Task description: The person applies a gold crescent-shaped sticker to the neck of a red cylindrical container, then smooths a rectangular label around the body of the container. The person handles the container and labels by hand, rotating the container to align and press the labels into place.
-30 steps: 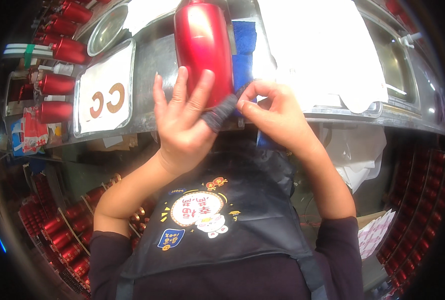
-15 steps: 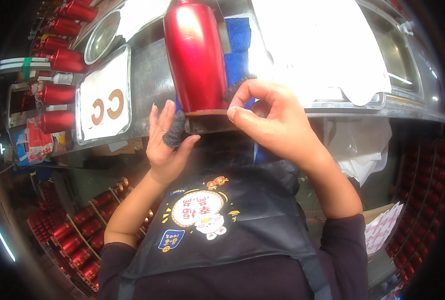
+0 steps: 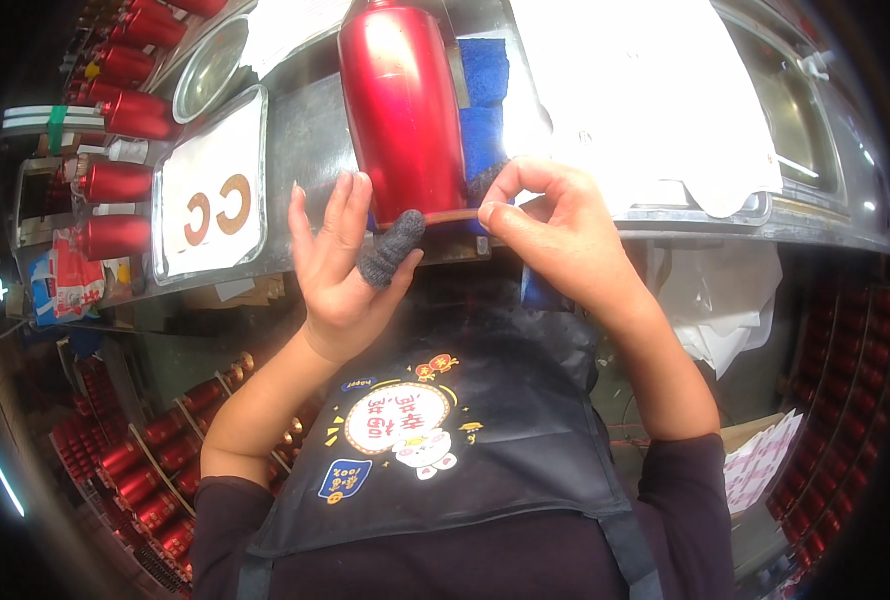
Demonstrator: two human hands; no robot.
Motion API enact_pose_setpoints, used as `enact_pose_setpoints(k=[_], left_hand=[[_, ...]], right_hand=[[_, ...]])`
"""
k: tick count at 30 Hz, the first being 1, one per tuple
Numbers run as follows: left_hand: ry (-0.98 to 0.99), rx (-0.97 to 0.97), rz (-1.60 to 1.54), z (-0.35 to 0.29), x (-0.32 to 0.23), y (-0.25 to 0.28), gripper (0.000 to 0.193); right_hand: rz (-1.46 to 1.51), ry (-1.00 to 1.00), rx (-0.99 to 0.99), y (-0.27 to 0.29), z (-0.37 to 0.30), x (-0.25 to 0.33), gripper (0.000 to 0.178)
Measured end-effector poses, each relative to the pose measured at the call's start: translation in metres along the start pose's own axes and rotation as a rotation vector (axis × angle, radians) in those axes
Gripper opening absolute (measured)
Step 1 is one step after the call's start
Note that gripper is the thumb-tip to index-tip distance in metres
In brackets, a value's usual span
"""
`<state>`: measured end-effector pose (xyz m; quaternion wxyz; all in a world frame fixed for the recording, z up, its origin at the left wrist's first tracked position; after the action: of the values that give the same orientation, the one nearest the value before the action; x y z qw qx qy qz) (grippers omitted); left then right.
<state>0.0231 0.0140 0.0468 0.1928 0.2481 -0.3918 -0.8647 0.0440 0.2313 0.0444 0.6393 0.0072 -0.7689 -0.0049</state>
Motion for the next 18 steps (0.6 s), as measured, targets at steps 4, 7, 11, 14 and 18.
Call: enact_pose_setpoints(k=[4, 7, 11, 14, 18], left_hand=[[-0.003, 0.001, -0.012, 0.004, -0.001, 0.001, 0.044], [0.077, -0.005, -0.077, -0.004, 0.006, 0.007, 0.042], [0.109, 0.006, -0.063, -0.019, 0.015, 0.009, 0.038], [0.088, 0.012, -0.073, -0.022, 0.015, 0.006, 0.038], [0.050, 0.034, -0.052, -0.014, 0.010, 0.004, 0.040]], right_hand=[[0.023, -0.042, 0.024, -0.003, 0.000, 0.001, 0.010], [0.030, -0.013, 0.013, -0.003, -0.002, 0.008, 0.010], [-0.009, 0.053, 0.009, -0.004, -0.007, 0.016, 0.011], [-0.025, 0.046, 0.002, -0.003, -0.008, 0.017, 0.012], [-0.052, 0.027, -0.013, -0.001, -0.006, 0.010, 0.011]])
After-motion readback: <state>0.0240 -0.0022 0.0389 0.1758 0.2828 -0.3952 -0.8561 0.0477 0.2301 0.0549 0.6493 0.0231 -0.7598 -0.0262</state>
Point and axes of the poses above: each hand's wrist, its own z-axis towards the middle knuckle, its own y-axis out of the back of the hand, x = y × z, the point moved 4 cm from there along z, towards the middle knuckle, and after that the axes turned 2 degrees about y, right-handed, at the moved point
